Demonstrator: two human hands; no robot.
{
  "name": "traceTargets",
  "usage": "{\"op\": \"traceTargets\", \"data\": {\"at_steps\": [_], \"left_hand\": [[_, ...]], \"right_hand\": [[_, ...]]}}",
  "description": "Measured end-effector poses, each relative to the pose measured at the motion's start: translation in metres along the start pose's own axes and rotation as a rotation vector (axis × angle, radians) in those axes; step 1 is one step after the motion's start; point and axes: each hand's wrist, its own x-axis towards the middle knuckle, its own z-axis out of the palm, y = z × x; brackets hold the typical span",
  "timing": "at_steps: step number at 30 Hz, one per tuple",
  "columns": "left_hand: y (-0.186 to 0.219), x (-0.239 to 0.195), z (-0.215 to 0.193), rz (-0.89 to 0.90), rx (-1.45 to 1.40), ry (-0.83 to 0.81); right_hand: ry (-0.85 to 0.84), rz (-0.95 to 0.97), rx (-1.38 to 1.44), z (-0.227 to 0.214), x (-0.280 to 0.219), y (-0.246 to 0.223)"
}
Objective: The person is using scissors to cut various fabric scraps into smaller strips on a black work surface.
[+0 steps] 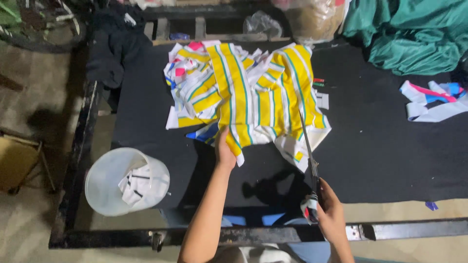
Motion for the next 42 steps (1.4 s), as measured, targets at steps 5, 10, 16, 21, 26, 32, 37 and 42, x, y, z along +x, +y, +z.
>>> {"op": "traceTargets", "data": {"at_steps": [5,10,16,21,26,32,37,42], "left_hand": [[-0.001,0.004,0.006,-0.015,0.004,-0.05],[-0.002,0.005,0.01,-0.009,0.131,-0.108],[0.002,-0.003,0.02,-0.058,0.216,-0.118],[-0.004,-0.003,0.011,0.022,0.54,-0.135],[0.006,-0.01,0.021,0.08,0.478,-0.131],[0.026,-0.026,0.029,0.029,0.37,-0.19],[0.029,-0.034,0.033,0.011,0.262,-0.226],[0.017,-0.021,0.027,-0.07,0.248,-0.236]], "right_hand": [[0.066,-0.033,-0.198,0.012,0.044,-0.006],[0.092,-0.048,-0.256,0.007,0.077,0.025],[0.085,-0.02,-0.754,0.028,0.072,0.007],[0.094,-0.044,-0.763,0.036,0.065,-0.001],[0.086,-0.09,-0.793,0.033,0.068,0.001],[0.14,-0.13,-0.807,0.04,0.061,-0.006],[0.185,-0.207,-0.754,0.043,0.054,-0.008],[0.266,-0.261,-0.671,0.038,0.058,0.017]]}}
